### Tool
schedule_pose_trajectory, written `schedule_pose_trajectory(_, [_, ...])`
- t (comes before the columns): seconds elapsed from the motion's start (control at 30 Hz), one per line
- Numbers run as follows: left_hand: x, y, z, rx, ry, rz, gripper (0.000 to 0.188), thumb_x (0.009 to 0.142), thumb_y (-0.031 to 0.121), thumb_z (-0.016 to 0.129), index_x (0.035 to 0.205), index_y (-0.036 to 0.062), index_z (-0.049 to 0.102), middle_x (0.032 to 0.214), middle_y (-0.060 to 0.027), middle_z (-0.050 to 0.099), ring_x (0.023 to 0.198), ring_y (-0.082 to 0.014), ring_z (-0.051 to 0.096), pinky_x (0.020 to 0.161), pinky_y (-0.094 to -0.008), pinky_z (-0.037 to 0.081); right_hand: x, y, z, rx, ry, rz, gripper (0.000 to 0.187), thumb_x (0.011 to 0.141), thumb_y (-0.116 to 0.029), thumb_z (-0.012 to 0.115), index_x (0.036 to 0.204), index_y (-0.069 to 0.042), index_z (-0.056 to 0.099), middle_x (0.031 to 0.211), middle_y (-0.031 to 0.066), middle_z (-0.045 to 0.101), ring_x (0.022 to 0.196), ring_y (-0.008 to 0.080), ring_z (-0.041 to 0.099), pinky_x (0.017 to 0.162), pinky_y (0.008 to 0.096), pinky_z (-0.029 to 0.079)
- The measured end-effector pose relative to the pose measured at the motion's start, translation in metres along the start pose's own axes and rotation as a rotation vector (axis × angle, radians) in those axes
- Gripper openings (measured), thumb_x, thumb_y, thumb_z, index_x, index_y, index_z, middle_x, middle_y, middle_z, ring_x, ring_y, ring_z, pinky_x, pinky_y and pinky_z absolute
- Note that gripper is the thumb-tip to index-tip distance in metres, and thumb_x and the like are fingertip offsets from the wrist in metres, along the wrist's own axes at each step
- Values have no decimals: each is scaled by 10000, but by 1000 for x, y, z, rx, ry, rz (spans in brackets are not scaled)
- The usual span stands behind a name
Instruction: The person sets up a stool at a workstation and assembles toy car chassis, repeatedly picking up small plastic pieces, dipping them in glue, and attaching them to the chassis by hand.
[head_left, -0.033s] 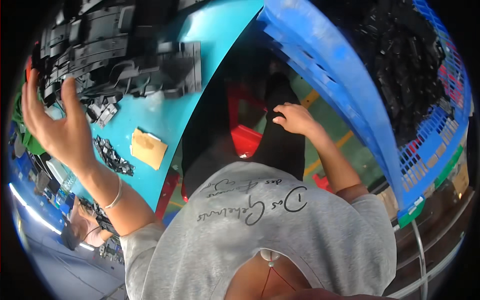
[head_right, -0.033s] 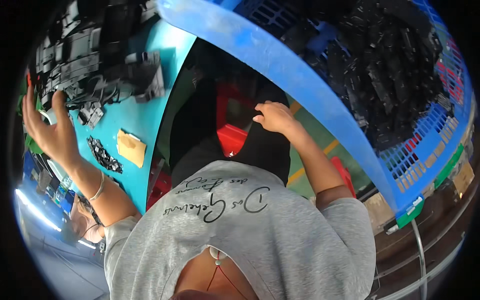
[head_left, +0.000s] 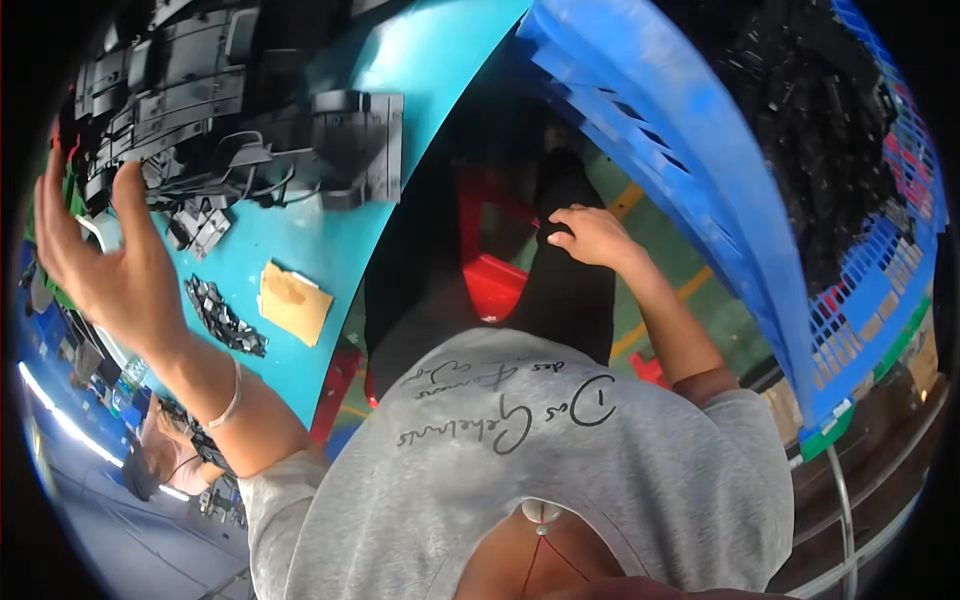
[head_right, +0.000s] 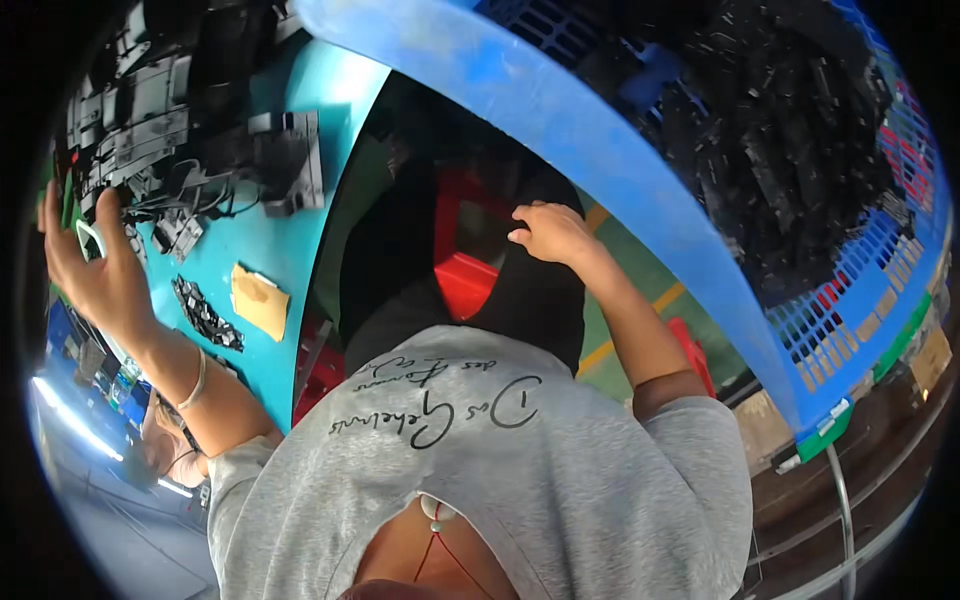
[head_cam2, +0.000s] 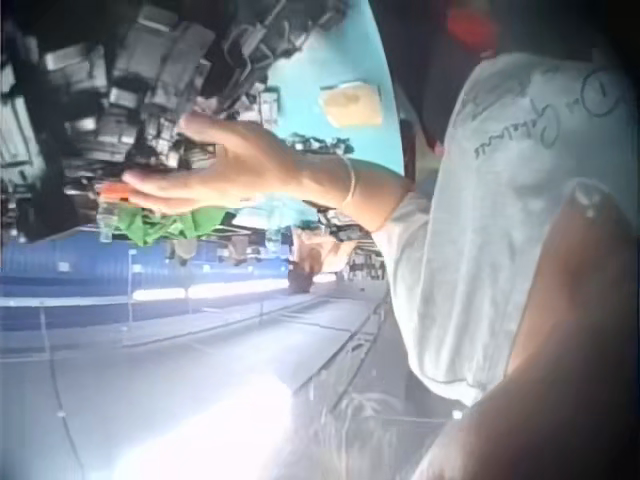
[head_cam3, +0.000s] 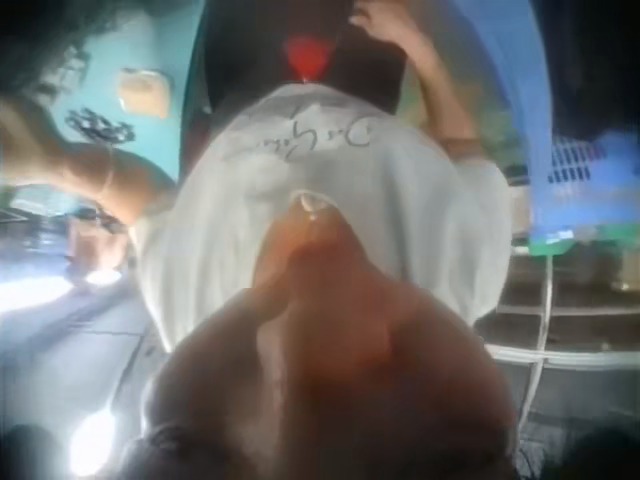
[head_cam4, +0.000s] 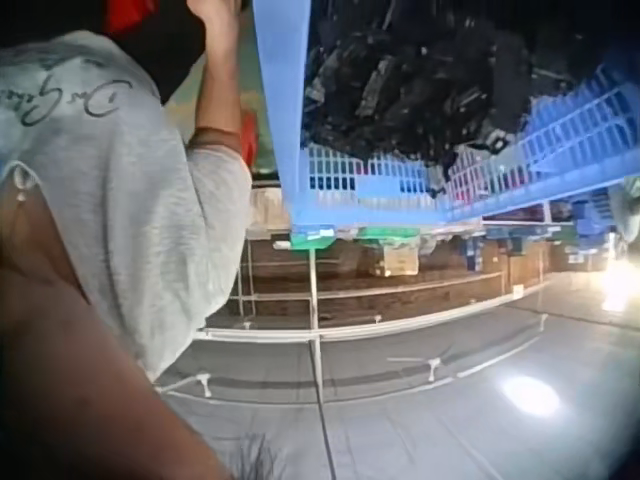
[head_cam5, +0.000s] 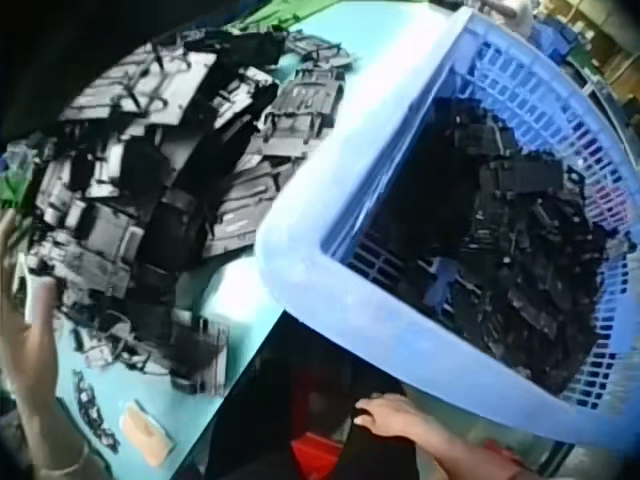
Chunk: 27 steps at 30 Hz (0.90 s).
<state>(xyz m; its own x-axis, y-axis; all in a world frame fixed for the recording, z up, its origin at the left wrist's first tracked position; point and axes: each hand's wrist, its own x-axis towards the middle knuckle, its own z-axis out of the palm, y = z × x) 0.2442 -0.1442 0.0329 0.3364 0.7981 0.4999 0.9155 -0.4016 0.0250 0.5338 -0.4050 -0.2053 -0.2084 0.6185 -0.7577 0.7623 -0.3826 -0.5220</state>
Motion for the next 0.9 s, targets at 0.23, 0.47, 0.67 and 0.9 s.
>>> schedule_pose_trajectory(0.23, [-124, 78, -21, -446, 140, 298, 512, 882, 255, 611, 1213, -121, 505, 1149, -255, 583, 1061, -346, 580, 897, -425, 472, 74, 33, 35, 126, 357, -125, 366, 863, -338, 610, 1111, -70, 629, 1022, 160, 662, 988, 347, 616, 865, 431, 482])
schedule_pose_trajectory(0.47, [-292, 108, 88, -729, -1183, 260, 585, 805, 204, 683, 1323, 37, 467, 1153, -210, 598, 1063, -373, 574, 909, -411, 465, 46, 7, 87, 180, 465, -187, 309, 856, -240, 626, 1102, -53, 631, 997, 155, 666, 892, 303, 657, 789, 377, 517])
schedule_pose_trajectory(0.67, [-414, 95, 206, -737, -1901, 90, 1022, 677, 250, 841, 1469, 25, 237, 1263, -241, 557, 1174, -376, 534, 984, -360, 442, -2, 14, 133, 338, 424, -139, 293, 862, -198, 635, 1110, -42, 625, 950, 139, 673, 847, 264, 663, 750, 347, 519])
schedule_pose_trajectory(0.9, [-425, 91, 161, -517, -1973, 308, 1034, 591, 345, 875, 1402, 17, 323, 1376, -287, 405, 1218, -406, 485, 1027, -394, 423, -31, 77, 136, 542, 523, 247, 282, 863, -233, 631, 1074, -47, 637, 914, 133, 689, 840, 258, 668, 752, 353, 516])
